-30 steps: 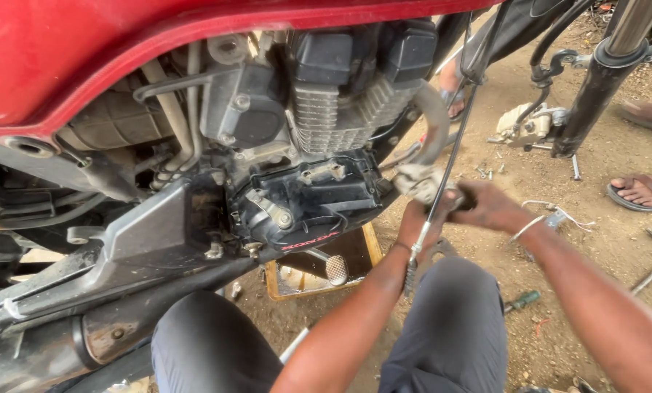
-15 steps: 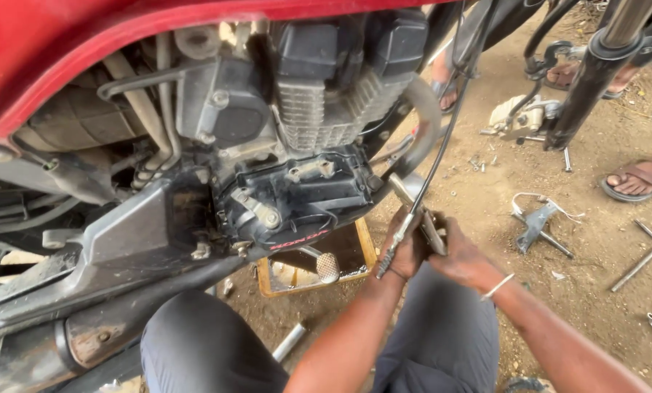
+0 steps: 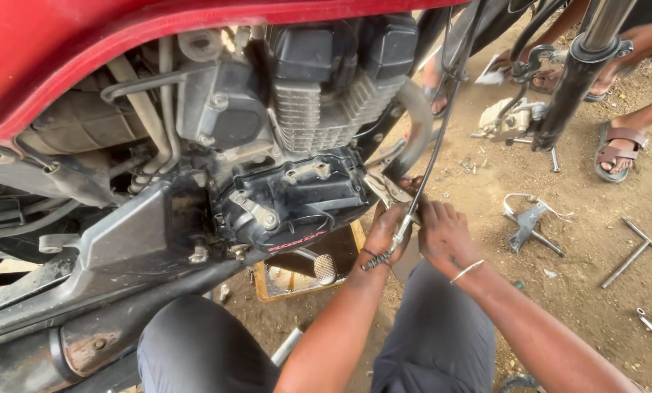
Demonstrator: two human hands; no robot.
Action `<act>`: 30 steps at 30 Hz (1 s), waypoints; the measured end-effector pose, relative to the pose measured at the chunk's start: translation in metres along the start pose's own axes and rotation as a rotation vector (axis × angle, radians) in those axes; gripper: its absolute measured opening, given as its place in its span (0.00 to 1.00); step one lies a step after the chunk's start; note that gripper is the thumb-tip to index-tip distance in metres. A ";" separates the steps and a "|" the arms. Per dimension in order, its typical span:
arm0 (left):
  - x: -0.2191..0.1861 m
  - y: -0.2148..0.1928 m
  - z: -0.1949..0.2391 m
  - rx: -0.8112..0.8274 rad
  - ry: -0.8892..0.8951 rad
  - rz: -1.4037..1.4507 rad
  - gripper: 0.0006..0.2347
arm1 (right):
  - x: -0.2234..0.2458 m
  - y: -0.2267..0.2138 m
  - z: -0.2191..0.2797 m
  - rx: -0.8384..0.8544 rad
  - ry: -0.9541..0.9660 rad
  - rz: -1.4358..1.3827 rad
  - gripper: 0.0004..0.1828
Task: The person sits on the ground beside a red motorcycle and works on the engine crankcase cover, using a socket wrench to loosen and tighten bolts around the cover. They steady the cover with one hand while turning the fasteners and reposition the wrench on different bolts.
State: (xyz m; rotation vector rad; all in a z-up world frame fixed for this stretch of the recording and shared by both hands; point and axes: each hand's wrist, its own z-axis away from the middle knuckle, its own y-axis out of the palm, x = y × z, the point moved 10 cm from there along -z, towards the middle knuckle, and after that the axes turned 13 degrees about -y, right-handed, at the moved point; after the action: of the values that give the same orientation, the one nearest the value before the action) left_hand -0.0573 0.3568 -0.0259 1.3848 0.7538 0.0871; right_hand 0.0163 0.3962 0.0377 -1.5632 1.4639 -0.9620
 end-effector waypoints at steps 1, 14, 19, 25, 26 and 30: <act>0.001 -0.001 0.001 0.008 0.004 0.024 0.18 | 0.003 0.000 0.002 -0.022 -0.023 0.023 0.23; -0.003 -0.011 -0.005 -0.290 -0.052 -0.113 0.23 | -0.038 0.039 -0.004 0.134 0.114 -0.140 0.21; 0.000 -0.026 -0.016 -0.259 0.066 -0.109 0.24 | -0.052 0.050 -0.016 0.048 0.034 -0.138 0.13; 0.014 -0.064 -0.032 -0.338 0.100 -0.201 0.18 | -0.082 0.023 -0.064 0.129 -0.187 0.085 0.07; 0.019 -0.070 -0.006 -0.343 0.102 -0.203 0.18 | -0.077 0.024 -0.059 0.129 -0.189 0.081 0.07; 0.006 -0.045 0.082 -0.531 0.180 -0.914 0.13 | -0.062 0.029 -0.040 0.364 0.098 -0.054 0.09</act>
State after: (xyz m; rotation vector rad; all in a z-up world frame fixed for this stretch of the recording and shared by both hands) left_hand -0.0256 0.2799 -0.0693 0.4506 1.3387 -0.2920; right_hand -0.0356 0.4554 0.0268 -1.3084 1.2316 -1.2731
